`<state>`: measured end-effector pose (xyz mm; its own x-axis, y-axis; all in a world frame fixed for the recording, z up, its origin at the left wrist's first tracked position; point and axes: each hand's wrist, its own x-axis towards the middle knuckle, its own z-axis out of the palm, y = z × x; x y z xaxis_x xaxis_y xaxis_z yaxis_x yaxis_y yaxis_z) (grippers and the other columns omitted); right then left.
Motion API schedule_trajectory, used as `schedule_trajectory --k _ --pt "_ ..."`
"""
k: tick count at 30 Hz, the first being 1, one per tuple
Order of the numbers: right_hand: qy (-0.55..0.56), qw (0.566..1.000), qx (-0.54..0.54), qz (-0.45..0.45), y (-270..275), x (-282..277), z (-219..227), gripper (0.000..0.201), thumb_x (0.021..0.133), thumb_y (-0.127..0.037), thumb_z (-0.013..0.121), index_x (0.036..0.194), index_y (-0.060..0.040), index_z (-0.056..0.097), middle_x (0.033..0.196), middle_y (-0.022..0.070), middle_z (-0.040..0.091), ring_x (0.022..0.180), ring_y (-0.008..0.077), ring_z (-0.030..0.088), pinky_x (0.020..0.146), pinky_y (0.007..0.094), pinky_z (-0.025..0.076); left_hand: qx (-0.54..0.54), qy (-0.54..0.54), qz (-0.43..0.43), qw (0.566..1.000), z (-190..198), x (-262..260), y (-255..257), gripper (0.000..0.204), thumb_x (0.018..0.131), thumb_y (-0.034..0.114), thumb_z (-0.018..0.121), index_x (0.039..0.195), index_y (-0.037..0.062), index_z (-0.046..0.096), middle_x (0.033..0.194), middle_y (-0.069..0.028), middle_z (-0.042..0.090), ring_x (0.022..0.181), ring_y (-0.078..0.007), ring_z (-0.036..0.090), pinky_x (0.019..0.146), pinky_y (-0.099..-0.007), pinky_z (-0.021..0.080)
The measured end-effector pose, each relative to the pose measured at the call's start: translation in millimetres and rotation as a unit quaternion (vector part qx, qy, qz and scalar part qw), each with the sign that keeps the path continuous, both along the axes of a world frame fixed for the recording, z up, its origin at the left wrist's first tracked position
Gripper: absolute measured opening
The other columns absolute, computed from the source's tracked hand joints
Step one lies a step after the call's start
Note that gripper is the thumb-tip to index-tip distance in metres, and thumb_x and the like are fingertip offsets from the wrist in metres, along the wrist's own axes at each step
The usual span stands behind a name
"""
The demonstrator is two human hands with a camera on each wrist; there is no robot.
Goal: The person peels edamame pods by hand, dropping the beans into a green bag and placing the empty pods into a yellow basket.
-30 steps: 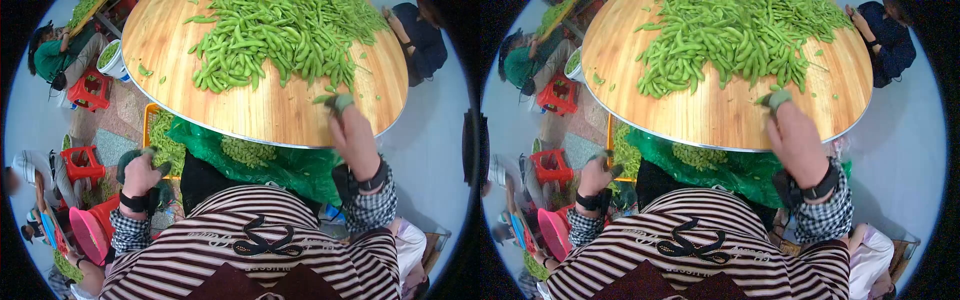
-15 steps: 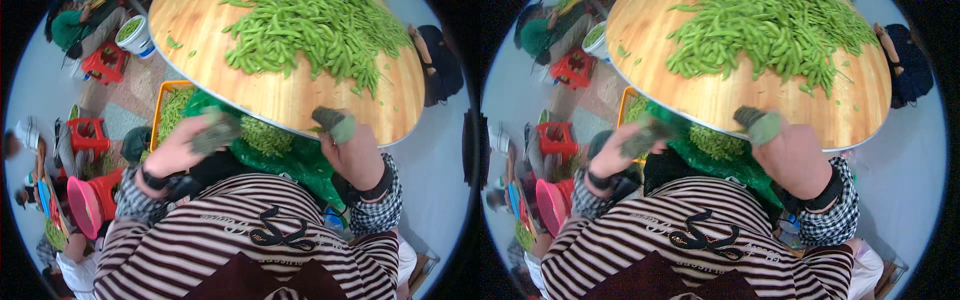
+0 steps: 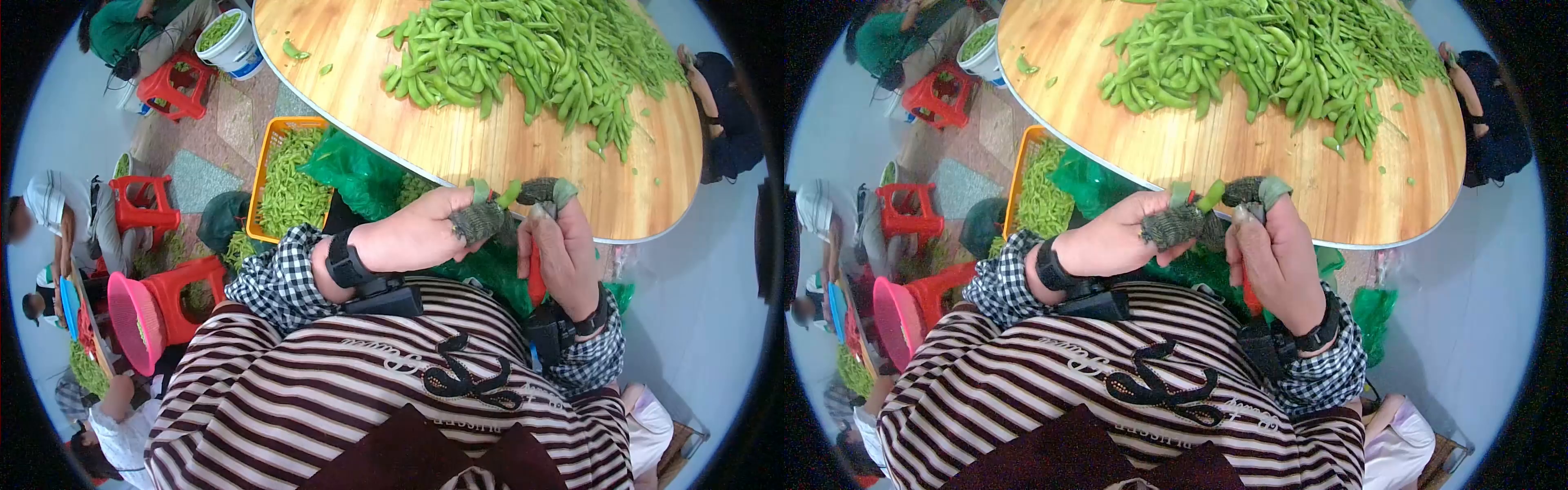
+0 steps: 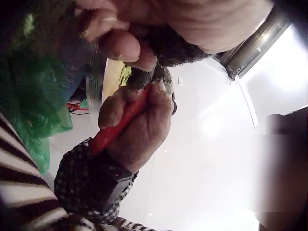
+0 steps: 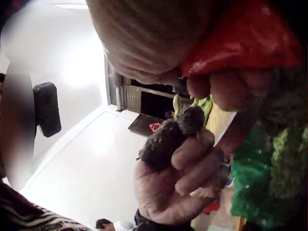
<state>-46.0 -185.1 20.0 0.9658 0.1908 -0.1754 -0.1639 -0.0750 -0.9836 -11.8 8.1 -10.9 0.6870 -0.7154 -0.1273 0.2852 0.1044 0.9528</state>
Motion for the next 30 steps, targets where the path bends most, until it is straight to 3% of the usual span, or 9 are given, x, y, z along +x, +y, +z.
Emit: schedule_trajectory --k 2,4,7,20,22,26,28,29,30 --pt "0.053 0.998 0.035 0.019 0 3 2 0.019 0.094 -0.008 0.036 0.11 -0.0026 0.043 0.065 0.0035 0.048 0.044 0.0093 0.043 0.042 0.0207 0.036 0.02 -0.067 -0.001 0.998 -3 -1 -1 0.011 0.097 0.014 0.048 0.098 0.0073 0.057 0.075 0.0023 0.053 0.065 -0.0069 0.049 0.06 -0.021 0.04" --pt "0.067 0.996 0.053 0.017 1 5 1 0.019 0.093 -0.007 0.036 0.109 -0.0026 0.043 0.064 0.0038 0.048 0.044 0.0097 0.043 0.041 0.0207 0.036 0.034 -0.173 0.069 0.982 -13 -5 -3 0.017 0.095 0.017 0.052 0.096 0.0029 0.061 0.081 -0.006 0.062 0.075 -0.0171 0.058 0.07 -0.0291 0.047" --pt "0.099 0.992 0.066 0.029 0 6 -2 0.02 0.091 -0.005 0.035 0.108 -0.0027 0.044 0.064 0.0041 0.048 0.043 0.0103 0.042 0.04 0.0209 0.035 0.036 -0.219 0.06 0.973 -23 -5 -4 0.011 0.092 0.011 0.057 0.102 0.0057 0.058 0.084 0.0002 0.06 0.078 -0.0133 0.055 0.073 -0.0263 0.046" --pt "0.127 0.989 0.04 0.068 -2 3 -1 0.02 0.091 -0.004 0.033 0.108 -0.0038 0.043 0.063 0.0021 0.047 0.043 0.008 0.039 0.037 0.0198 0.032 0.048 -0.215 0.046 0.974 -26 -5 -5 0.012 0.093 0.014 0.056 0.099 0.0045 0.059 0.078 -0.0042 0.058 0.073 -0.0149 0.055 0.07 -0.028 0.046" --pt "0.136 0.988 0.038 0.068 1 5 -1 0.02 0.09 -0.004 0.033 0.108 -0.0041 0.043 0.063 0.0022 0.047 0.042 0.0079 0.039 0.036 0.02 0.032 0.243 -0.422 0.019 0.873 -23 -4 0 0.014 0.092 0.017 0.056 0.096 0.0035 0.058 0.072 -0.0002 0.055 0.068 -0.0171 0.056 0.064 -0.0326 0.047" --pt "0.155 0.981 0.093 0.07 0 6 -9 0.02 0.09 -0.003 0.034 0.107 -0.0052 0.044 0.063 0.0031 0.047 0.04 0.0085 0.038 0.035 0.0205 0.033 0.195 -0.445 0.028 0.873 -23 0 0 0.016 0.092 0.02 0.056 0.093 0.0036 0.057 0.068 0.0025 0.053 0.06 -0.0157 0.053 0.056 -0.0327 0.045" --pt "0.154 0.975 0.148 0.057 3 1 -13 0.019 0.089 -0.003 0.035 0.106 -0.0055 0.045 0.062 0.0034 0.047 0.04 0.0089 0.038 0.035 0.0208 0.033 -0.039 -0.109 -0.083 0.99 -4 6 3 0.018 0.092 0.023 0.057 0.095 0.0047 0.058 0.069 0.0014 0.053 0.056 -0.0127 0.05 0.052 -0.0283 0.041" --pt "0.153 0.966 0.203 0.043 4 -1 -14 0.019 0.089 -0.003 0.035 0.105 -0.0059 0.046 0.061 0.0037 0.047 0.039 0.0093 0.038 0.034 0.021 0.034 -0.038 -0.109 -0.082 0.99 -8 5 3 0.018 0.092 0.023 0.057 0.095 0.0047 0.058 0.069 0.0014 0.053 0.056 -0.0127 0.05 0.052 -0.0283 0.041" --pt "0.153 0.966 0.205 0.044 6 -1 -15 0.019 0.089 -0.003 0.035 0.105 -0.0059 0.046 0.061 0.0037 0.047 0.039 0.0093 0.038 0.034 0.021 0.034 -0.097 0.017 -0.097 0.99 -18 4 4 0.018 0.092 0.022 0.058 0.095 0.0048 0.058 0.069 0.0003 0.054 0.057 -0.0121 0.05 0.053 -0.0278 0.041"
